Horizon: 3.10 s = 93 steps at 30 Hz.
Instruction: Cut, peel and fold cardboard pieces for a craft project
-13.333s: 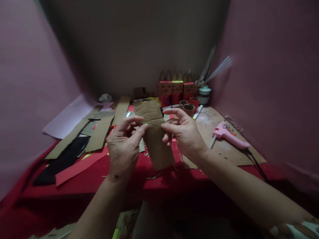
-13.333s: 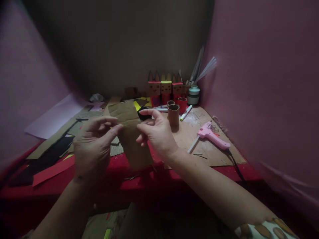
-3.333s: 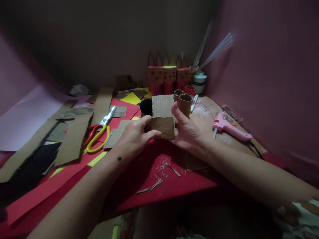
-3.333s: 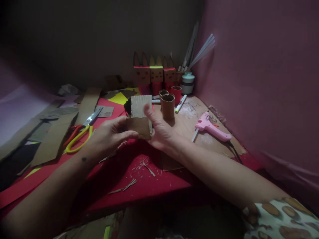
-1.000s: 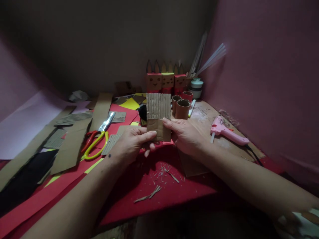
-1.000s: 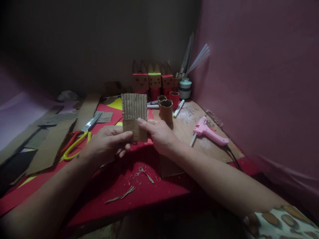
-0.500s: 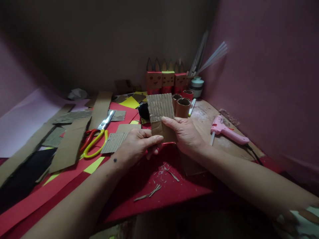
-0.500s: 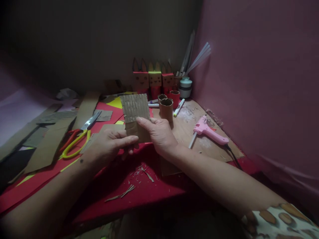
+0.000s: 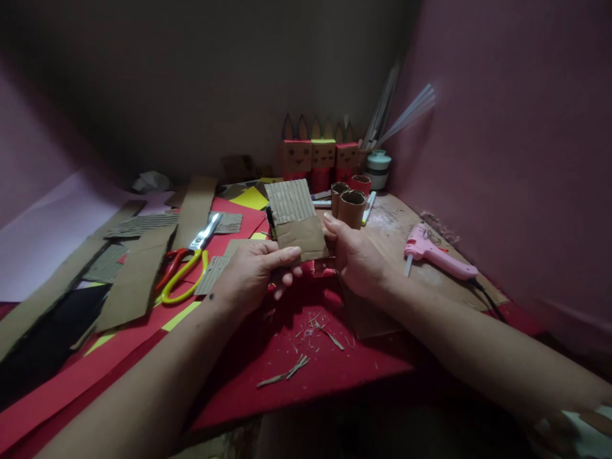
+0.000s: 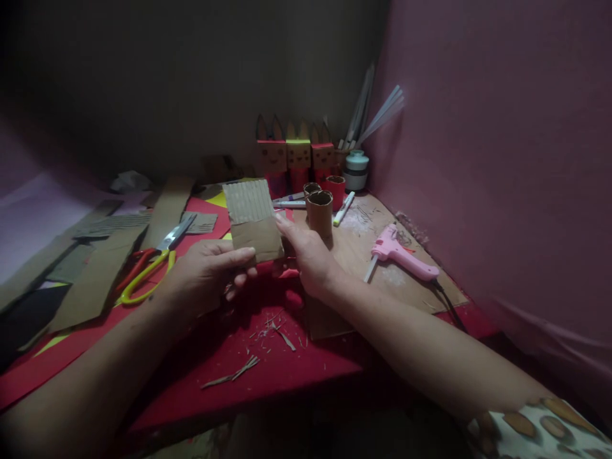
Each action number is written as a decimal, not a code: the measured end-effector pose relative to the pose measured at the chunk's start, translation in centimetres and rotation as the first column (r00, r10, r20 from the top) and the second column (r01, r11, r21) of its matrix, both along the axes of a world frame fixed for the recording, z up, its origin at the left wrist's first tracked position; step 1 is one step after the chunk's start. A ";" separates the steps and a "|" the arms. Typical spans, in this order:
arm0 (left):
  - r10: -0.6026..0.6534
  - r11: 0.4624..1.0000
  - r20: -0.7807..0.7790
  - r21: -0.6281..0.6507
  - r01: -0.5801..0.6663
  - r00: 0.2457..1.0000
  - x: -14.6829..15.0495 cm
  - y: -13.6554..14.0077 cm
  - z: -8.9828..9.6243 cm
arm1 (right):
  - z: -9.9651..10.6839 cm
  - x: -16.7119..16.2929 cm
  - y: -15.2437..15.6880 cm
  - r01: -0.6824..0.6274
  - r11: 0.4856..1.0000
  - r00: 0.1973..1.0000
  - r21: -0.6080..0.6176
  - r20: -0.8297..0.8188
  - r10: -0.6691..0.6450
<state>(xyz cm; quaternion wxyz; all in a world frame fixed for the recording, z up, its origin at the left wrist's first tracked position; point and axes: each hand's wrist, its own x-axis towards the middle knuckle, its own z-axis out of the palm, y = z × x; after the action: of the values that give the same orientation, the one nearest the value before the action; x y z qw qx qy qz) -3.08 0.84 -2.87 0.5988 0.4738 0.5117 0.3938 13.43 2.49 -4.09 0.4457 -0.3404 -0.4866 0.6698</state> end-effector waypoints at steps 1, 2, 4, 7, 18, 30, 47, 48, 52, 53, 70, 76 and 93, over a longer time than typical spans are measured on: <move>0.015 1.000 0.011 -0.009 -0.015 1.000 -0.1 0.1 -0.1 | -0.1 0.1 0.0 0.000 1.000 1.000 0.002 -0.010 0.000; 0.033 0.999 0.020 -0.015 -0.033 0.999 -0.2 0.1 -0.1 | -0.2 0.2 0.0 -0.005 1.000 1.000 0.003 -0.022 0.005; 0.076 0.997 0.036 -0.013 -0.076 0.996 -0.4 0.2 -0.2 | -0.4 0.4 0.0 -0.027 1.000 0.999 0.002 -0.027 0.027; 0.109 0.994 0.054 0.002 -0.109 0.993 -0.5 0.1 -0.2 | -0.4 0.5 -0.2 -0.043 0.999 0.998 -0.005 0.041 0.043; 0.045 0.997 0.022 0.056 -0.046 0.999 -0.6 0.2 -0.1 | -0.7 0.1 -0.7 0.026 0.999 0.991 0.044 0.132 -0.031; 0.166 0.867 0.024 0.472 -0.157 0.986 -1.1 0.6 0.0 | 0.0 0.1 -1.0 0.029 0.995 0.986 0.096 0.158 -0.044; 0.039 0.951 -0.108 0.310 -0.003 0.993 -0.9 0.1 0.2 | -0.9 -0.4 -0.2 -0.265 0.953 0.901 -0.148 -0.390 0.190; 0.029 0.952 -0.128 0.306 0.011 0.991 -0.9 0.1 0.2 | -1.0 -0.4 -0.2 -0.258 0.956 0.899 -0.143 -0.399 0.183; 0.089 0.945 -0.218 0.327 -0.013 0.972 -0.7 0.0 0.3 | -1.4 -0.5 -0.1 -0.240 0.966 0.893 -0.098 -0.413 0.180; 0.107 0.947 -0.210 0.319 -0.035 0.972 -0.6 -0.1 0.3 | -1.4 -0.6 -0.1 -0.240 0.967 0.892 -0.085 -0.412 0.186; 0.245 0.816 -0.212 0.571 -0.084 0.946 -2.8 0.7 1.9 | 0.2 0.7 -0.6 0.027 0.971 0.995 0.239 0.084 -0.048; -0.151 0.928 -0.176 0.315 0.201 0.973 -2.6 0.7 1.0 | -0.3 0.6 -0.2 0.033 0.984 0.999 0.172 -0.005 -0.033; -0.049 0.943 -0.006 0.329 0.049 0.999 -2.2 0.6 0.1 | -1.9 0.0 0.0 -0.157 0.935 0.987 0.318 0.021 0.159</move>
<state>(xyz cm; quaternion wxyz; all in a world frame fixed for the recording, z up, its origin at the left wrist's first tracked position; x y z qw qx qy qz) -5.31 1.45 -2.73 0.5214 0.5793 0.4263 0.4592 13.47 2.45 -5.97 0.4408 -0.2219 -0.6129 0.6171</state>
